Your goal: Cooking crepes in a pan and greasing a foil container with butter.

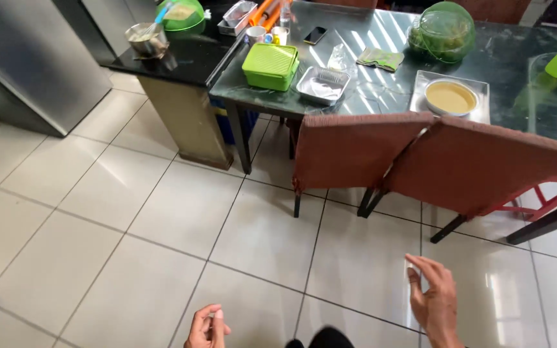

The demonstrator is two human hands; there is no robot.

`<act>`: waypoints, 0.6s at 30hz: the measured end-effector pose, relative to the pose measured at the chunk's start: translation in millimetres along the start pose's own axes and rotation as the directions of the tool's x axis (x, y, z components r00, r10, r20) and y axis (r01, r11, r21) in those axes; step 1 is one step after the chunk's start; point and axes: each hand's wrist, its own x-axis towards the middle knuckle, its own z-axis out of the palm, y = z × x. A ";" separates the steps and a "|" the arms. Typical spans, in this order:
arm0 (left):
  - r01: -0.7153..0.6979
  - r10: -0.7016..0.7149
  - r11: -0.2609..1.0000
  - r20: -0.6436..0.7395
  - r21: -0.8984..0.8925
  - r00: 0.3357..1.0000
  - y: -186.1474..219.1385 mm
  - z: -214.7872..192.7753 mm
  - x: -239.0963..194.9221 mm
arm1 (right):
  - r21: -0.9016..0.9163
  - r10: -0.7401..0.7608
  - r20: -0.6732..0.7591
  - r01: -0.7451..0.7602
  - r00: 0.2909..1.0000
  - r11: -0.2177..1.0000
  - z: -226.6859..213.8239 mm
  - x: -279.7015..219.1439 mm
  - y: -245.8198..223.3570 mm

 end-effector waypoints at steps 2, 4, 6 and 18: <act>0.027 -0.027 1.000 0.024 0.014 0.999 -4.5 5.4 39.6 | -0.005 0.034 -0.005 -0.034 0.999 0.999 26.5 30.2 0.2; 0.059 -0.060 0.998 0.034 0.025 0.998 -6.7 12.4 76.7 | -0.007 0.056 -0.001 -0.056 0.998 0.998 52.2 57.1 -2.7; 0.035 -0.034 0.998 0.013 -0.045 0.999 -5.5 28.6 115.8 | -0.042 0.068 0.014 -0.068 0.998 0.997 81.6 92.6 -6.6; 0.014 -0.003 0.998 -0.166 0.067 0.986 177.6 87.5 347.0 | 0.221 -0.203 -0.092 0.218 0.975 0.950 262.7 366.4 -99.4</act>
